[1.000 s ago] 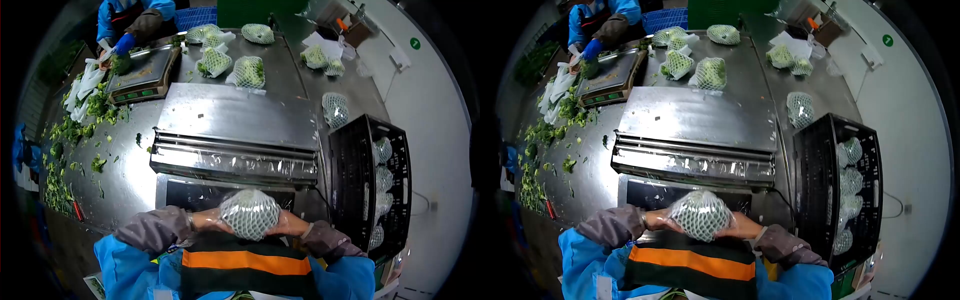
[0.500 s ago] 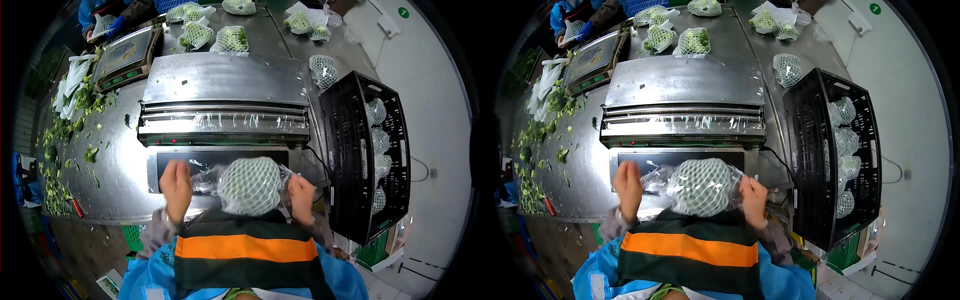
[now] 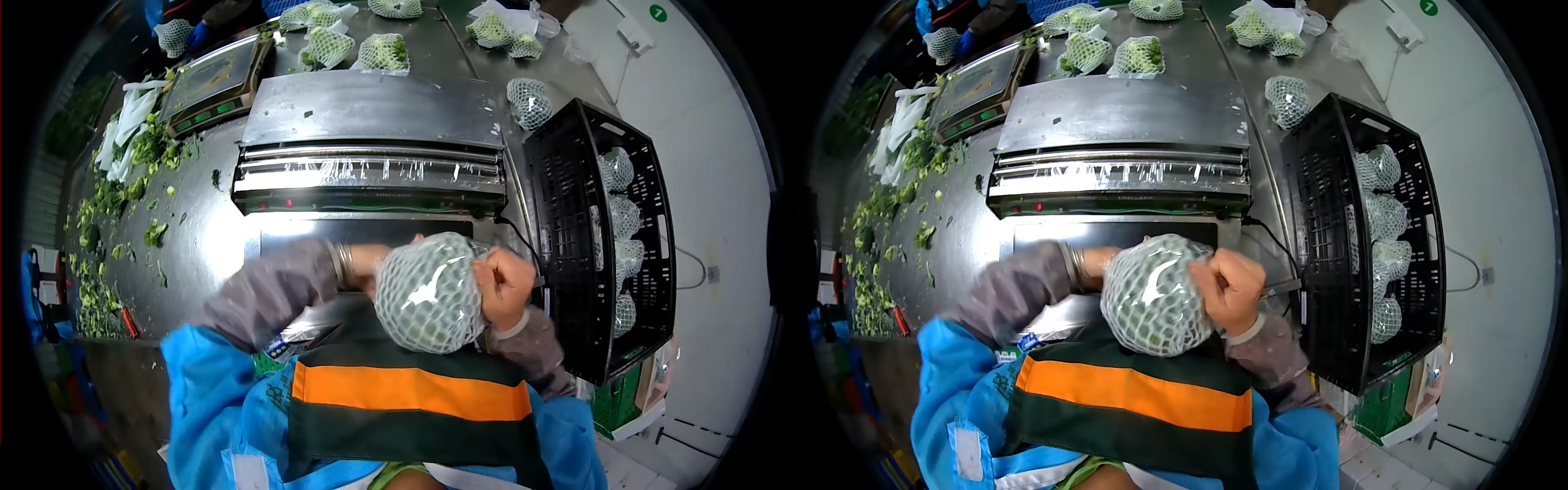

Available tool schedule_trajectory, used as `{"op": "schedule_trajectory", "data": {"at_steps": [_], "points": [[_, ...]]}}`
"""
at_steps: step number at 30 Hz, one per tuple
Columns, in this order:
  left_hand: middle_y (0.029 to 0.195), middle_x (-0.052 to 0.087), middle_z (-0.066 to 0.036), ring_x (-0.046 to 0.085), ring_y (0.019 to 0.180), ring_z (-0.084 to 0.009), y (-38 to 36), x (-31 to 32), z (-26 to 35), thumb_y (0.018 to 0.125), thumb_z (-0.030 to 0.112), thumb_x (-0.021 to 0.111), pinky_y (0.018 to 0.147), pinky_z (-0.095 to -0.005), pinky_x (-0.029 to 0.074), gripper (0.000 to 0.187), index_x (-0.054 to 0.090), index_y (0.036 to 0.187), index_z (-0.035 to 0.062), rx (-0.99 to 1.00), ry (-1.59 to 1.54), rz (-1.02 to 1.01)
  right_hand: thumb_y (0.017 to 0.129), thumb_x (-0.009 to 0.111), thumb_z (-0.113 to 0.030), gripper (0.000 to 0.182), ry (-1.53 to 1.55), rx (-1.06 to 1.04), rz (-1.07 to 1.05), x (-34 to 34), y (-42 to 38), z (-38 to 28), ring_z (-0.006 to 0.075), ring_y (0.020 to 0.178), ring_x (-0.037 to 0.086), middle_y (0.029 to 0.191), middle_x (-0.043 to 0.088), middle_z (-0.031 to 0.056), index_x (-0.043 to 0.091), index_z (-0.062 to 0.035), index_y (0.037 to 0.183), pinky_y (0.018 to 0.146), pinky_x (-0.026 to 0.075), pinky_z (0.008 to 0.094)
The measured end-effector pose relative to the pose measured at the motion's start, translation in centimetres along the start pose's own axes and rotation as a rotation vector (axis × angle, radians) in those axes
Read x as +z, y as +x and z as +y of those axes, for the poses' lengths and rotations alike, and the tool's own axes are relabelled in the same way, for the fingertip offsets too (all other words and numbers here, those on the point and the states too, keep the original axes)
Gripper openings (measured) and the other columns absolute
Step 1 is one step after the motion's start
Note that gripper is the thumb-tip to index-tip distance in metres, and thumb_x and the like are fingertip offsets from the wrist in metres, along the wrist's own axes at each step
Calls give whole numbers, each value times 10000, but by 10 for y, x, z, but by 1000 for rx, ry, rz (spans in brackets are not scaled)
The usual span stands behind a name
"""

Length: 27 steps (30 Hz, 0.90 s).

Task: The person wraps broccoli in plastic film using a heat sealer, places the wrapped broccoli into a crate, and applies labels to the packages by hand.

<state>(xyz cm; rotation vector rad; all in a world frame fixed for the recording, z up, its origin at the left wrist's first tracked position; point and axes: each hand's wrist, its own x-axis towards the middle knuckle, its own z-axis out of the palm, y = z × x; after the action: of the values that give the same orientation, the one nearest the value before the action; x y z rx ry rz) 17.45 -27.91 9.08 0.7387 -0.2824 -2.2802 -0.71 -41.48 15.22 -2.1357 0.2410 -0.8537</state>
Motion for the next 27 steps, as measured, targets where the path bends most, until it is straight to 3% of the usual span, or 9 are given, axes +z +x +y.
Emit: {"op": "schedule_trajectory", "data": {"at_steps": [1,3,6,10,14,18,20,23,27], "points": [[1212,546,-150,567,1070,-224,-20,13,17,874,639,303,934,-390,453,732,428,1292,51,-230,320,213,747,737,-254,449,-29,-151,-98,-7,16,-11,203,397,367,480,361,72,406,-52,520,395,293,283],[1213,528,-169,557,1083,-247,-30,12,29,885,608,333,929,-418,455,715,376,1323,43,-124,374,-39,694,757,-318,468,-21,-334,-232,-9,30,-32,195,392,381,476,363,49,402,-78,506,382,297,286],[1323,433,-126,490,1155,-205,-29,41,45,894,388,519,983,-353,389,653,265,1394,53,112,317,17,649,748,-384,425,-104,-484,-383,9,26,-53,211,438,468,502,431,43,450,-106,529,420,364,305],[1167,562,-81,466,1084,-115,7,43,13,860,257,630,929,-275,391,465,511,1231,4,152,631,194,691,720,-323,315,-52,-288,-966,-14,16,-47,265,526,538,580,527,73,525,-84,625,497,423,351],[1121,543,-153,526,1041,-237,12,62,-9,812,376,665,903,-328,414,584,490,1274,65,320,948,231,780,669,-197,154,248,-97,-1192,-49,22,-44,268,601,583,671,600,80,603,-60,758,534,450,332],[1073,488,-161,476,1050,-302,9,79,-21,797,404,668,918,-356,380,525,538,1230,137,466,1121,208,754,681,-144,128,335,-147,-1149,-44,45,-44,266,581,587,668,616,89,623,-36,718,532,456,318],[1159,486,-167,474,1092,-295,5,89,-27,792,338,685,943,-367,374,466,553,1131,48,496,1117,260,699,702,-68,90,445,-115,-1125,-23,41,-22,240,568,592,659,617,108,632,-18,727,524,450,307],[1173,490,-163,477,1103,-269,-2,96,-38,793,267,690,945,-356,377,445,530,1096,-18,567,1153,400,715,705,-30,140,620,298,-1141,-1,22,0,102,637,552,739,607,42,583,-3,778,550,427,251],[1322,381,-184,363,1243,-284,-13,79,-59,774,198,624,1022,-338,280,659,337,1339,17,621,823,410,757,678,-71,359,1235,590,-666,36,-24,19,97,939,504,966,499,28,459,-41,1040,789,427,230]]}}
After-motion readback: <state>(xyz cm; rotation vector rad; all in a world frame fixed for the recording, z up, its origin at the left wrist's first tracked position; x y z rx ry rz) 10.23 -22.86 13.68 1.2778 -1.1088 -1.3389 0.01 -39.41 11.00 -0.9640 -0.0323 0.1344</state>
